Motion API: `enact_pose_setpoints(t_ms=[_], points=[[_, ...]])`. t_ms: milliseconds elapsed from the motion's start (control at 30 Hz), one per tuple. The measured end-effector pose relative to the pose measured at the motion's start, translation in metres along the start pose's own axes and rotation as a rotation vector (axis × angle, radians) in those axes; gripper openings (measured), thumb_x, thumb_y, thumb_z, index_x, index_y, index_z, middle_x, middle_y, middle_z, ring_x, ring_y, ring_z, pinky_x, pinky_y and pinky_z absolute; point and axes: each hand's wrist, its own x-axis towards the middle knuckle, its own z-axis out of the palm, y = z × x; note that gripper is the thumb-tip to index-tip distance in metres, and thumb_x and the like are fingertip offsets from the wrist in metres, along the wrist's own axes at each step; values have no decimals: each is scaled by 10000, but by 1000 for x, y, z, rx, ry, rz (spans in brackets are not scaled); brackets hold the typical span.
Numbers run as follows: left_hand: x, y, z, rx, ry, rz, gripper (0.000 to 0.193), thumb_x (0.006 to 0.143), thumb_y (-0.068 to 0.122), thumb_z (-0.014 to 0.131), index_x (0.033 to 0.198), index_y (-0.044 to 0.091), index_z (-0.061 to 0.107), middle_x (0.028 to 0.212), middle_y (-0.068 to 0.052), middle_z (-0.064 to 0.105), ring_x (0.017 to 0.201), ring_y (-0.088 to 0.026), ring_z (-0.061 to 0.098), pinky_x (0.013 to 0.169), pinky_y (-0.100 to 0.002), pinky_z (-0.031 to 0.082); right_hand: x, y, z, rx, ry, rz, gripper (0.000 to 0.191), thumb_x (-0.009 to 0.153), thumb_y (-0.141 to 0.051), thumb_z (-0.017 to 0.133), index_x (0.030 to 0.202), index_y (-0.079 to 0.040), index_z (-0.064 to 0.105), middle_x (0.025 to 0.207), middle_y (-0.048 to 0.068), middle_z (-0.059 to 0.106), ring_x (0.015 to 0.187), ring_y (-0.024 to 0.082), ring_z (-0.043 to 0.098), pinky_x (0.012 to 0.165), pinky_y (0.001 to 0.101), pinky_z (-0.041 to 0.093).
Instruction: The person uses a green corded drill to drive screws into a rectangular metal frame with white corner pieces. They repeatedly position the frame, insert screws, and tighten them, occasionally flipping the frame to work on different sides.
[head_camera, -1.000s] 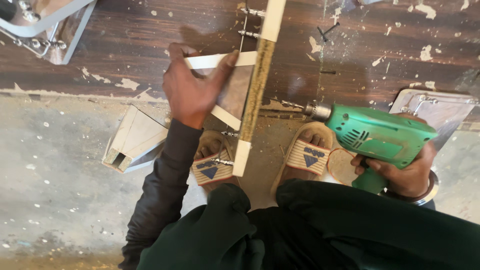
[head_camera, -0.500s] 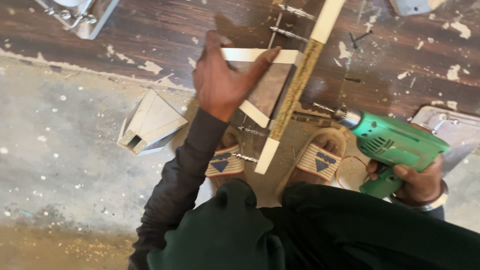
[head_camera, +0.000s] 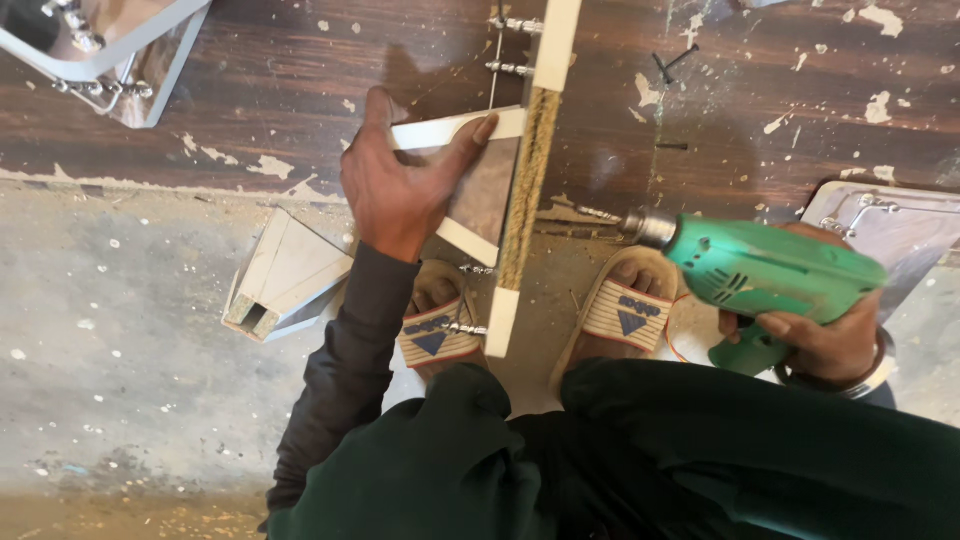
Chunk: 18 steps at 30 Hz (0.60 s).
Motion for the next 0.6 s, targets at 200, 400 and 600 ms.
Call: enact_pose_setpoints(t_ms=[200,400,600], points=[[-8,-15,13,107,90,122,1119,826,744,820,1409,-158,504,975,-221,659,805,-273,583,802,-443,479,1,3,-16,-84,-49,51,639,869,-35,721,1440,83,458,1065,257,704,783,286,782,628,373,693],[0,-8,6,18,-3,38,994,794,680,825,1326,-120,569,757,-130,636,524,-236,545,578,-405,473,-9,1,-25,-417,65,65,725,768,-107,825,1396,75,512,1128,223,680,914,256,740,777,353,649],[6,5,-3,17,16,121,738,873,610,863,1139,-32,615,753,-112,645,563,-224,587,620,-402,510,-6,6,-22,-591,68,-50,775,689,-224,867,1335,54,541,1262,192,653,1099,245,702,931,345,627]])
